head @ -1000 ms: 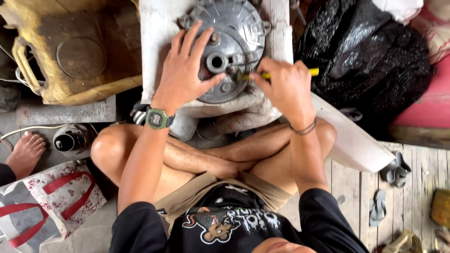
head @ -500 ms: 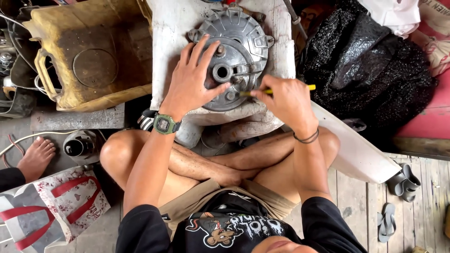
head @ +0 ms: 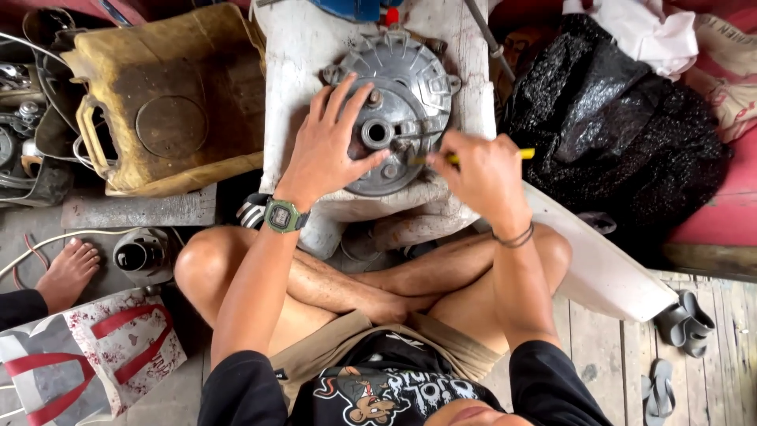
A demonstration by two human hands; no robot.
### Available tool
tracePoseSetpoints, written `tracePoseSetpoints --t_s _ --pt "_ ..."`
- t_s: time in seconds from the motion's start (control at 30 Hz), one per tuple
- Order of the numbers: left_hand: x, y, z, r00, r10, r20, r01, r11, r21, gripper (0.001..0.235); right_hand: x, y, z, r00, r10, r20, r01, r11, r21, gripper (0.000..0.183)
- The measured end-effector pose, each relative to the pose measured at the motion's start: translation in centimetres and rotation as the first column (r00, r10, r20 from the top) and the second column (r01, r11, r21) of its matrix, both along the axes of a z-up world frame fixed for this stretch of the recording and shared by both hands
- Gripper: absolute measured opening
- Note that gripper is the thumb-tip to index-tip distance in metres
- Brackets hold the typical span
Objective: Cleaning a metal motorcycle engine component using a small scraping tool while sitting on the floor.
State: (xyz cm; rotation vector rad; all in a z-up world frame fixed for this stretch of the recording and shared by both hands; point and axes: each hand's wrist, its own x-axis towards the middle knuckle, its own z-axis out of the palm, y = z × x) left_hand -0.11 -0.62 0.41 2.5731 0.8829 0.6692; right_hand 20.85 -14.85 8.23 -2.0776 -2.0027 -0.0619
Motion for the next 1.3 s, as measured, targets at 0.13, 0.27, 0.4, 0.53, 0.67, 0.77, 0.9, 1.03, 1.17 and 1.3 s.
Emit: tracePoseSetpoints --t_s 0.13,0.27,0.4,0.53,0.67,0.77,0.9,1.03,1.17,1.3 --pt "0.0 0.1 0.0 1.0 -0.007 0.006 0.007 1.0 -0.002 0.087 0.0 0.2 0.1 0.996 -0.004 -0.085 -0.006 0.994 -0.113 0.022" --pt "-0.1 -0.3 0.0 1.0 -0.007 -0.001 0.007 1.0 -0.018 0.087 1.5 0.4 -1.5 0.998 -0.061 0.027 0.059 0.997 0.056 0.029" --pt "0.0 -0.1 0.1 1.0 0.001 0.0 -0.001 1.0 -0.002 0.087 -1.2 -1.0 0.5 0.996 -0.07 -0.047 0.061 0.981 -0.183 0.031" --pt "0.0 -0.2 -0.5 0.999 -0.005 -0.033 0.004 1.0 -0.025 0.088 1.0 0.1 -1.7 0.997 -0.046 -0.065 0.042 0.998 -0.055 0.029" --pt "0.0 0.3 0.7 1.0 -0.007 0.018 0.007 1.0 -0.001 0.087 -0.2 -0.1 0.0 0.988 -0.149 -0.05 0.137 0.972 -0.189 0.028" --pt "-0.4 -0.3 1.1 0.999 -0.02 0.029 0.021 1.0 -0.016 0.086 -0.4 -0.8 0.0 0.98 -0.171 -0.104 0.124 0.927 -0.354 0.026" --pt "-0.4 -0.2 1.4 1.0 -0.02 0.024 0.02 1.0 -0.009 0.087 1.5 0.5 -1.6 0.976 -0.196 -0.092 0.166 0.949 -0.267 0.025" --pt "-0.4 -0.3 1.2 1.0 -0.018 0.024 0.018 1.0 -0.022 0.086 -0.9 -0.8 1.1 0.984 -0.129 -0.122 0.076 0.928 -0.364 0.023" --pt "-0.4 -0.4 1.3 0.999 -0.025 0.022 0.026 0.999 -0.034 0.086 0.7 -0.4 -0.4 0.977 -0.171 -0.13 0.119 0.933 -0.339 0.022" --pt "-0.4 -0.4 1.5 1.0 -0.02 0.022 0.021 0.999 -0.032 0.087 0.6 -0.5 0.4 0.976 -0.178 -0.122 0.136 0.947 -0.29 0.027"
